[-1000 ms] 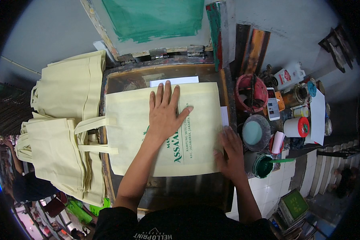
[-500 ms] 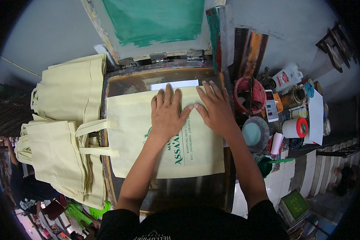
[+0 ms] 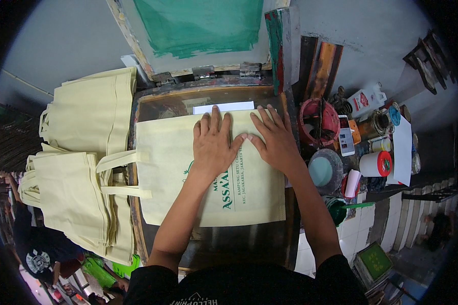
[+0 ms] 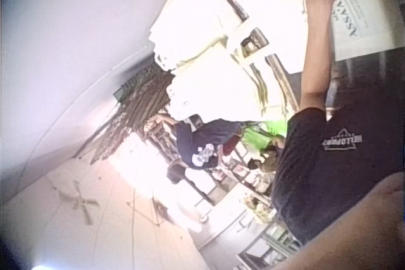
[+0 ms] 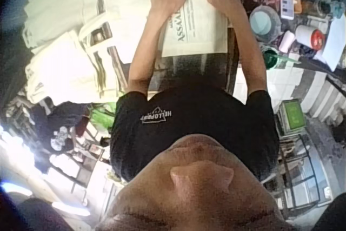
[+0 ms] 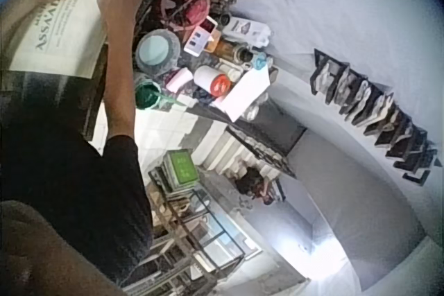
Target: The person performs screen printing on cloth bags by placing each bag on the printing frame, aligning it, applying green ink from a container using a squeegee, and then setting the printed bag aside on a stack.
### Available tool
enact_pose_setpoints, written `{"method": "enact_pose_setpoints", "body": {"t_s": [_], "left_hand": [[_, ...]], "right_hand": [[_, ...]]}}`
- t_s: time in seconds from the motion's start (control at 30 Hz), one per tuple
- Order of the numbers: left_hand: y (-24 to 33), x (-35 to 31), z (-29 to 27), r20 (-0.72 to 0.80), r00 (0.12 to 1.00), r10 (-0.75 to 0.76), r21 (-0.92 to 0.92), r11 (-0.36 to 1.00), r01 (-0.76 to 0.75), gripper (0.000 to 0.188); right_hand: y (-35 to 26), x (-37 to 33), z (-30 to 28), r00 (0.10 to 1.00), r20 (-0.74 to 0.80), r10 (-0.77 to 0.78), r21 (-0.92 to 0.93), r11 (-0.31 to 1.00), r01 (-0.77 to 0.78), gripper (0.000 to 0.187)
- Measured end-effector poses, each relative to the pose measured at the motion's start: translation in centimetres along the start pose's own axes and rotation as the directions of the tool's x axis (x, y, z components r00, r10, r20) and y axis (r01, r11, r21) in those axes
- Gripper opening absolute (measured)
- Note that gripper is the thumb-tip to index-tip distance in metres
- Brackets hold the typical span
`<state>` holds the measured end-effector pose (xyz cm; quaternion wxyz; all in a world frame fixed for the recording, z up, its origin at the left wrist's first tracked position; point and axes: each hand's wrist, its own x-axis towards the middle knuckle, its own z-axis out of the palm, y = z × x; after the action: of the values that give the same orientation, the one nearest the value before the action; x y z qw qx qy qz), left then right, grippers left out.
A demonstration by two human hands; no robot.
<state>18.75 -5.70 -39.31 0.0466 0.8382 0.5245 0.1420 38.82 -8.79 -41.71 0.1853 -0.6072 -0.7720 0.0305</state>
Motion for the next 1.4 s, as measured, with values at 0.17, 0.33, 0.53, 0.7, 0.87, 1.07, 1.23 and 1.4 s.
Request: {"method": "enact_pose_setpoints", "body": {"t_s": [0.17, 0.33, 0.53, 0.7, 0.87, 1.07, 1.23, 1.4], "left_hand": [[-0.1, 0.0, 0.1, -0.006, 1.0, 0.002, 0.004, 1.0, -0.002, 0.07], [-0.1, 0.0, 0.2, -0.023, 1.0, 0.009, -0.001, 1.0, -0.009, 0.068], [-0.1, 0.2, 0.3, -0.032, 0.999, 0.038, 0.038, 0.999, -0.036, 0.06], [-0.3, 0.4, 0.2, 0.013, 1.0, 0.015, 0.064, 0.998, -0.016, 0.053], [-0.4, 0.8, 0.5, 0.056, 0.998, 0.006, 0.077, 0.997, -0.011, 0.054], [-0.7, 1.0, 0.0, 0.085, 0.996, 0.004, 0.086, 0.996, -0.012, 0.056], [-0.5, 1.0, 0.4, 0.077, 0.997, -0.018, 0.089, 0.996, 0.011, 0.056], [-0.3, 1.3, -0.1, 0.105, 0.993, -0.044, 0.051, 0.998, 0.039, 0.056]], "right_hand": [[-0.2, 0.1, -0.3, 0.999, 0.031, 0.027, -0.014, 1.0, -0.027, 0.055], [-0.2, 0.1, -0.5, 0.999, 0.018, 0.037, 0.014, 0.999, -0.037, 0.054], [-0.1, -1.9, -3.6, 0.977, -0.142, 0.16, 0.208, 0.97, -0.129, 0.044], [-4.1, -8.5, -7.8, 0.983, -0.043, 0.179, 0.303, 0.94, -0.158, 0.034], [-9.9, -14.1, -6.7, 0.99, 0.126, 0.068, 0.314, 0.944, -0.105, 0.032], [-11.6, -16.5, -5.4, 0.983, 0.173, 0.059, 0.247, 0.964, -0.102, 0.041], [-11.6, -17.3, -4.8, 0.982, 0.181, 0.05, 0.217, 0.972, -0.089, 0.046], [-12.0, -17.2, -5.5, 0.979, 0.195, 0.066, 0.19, 0.976, -0.104, 0.05]]}}
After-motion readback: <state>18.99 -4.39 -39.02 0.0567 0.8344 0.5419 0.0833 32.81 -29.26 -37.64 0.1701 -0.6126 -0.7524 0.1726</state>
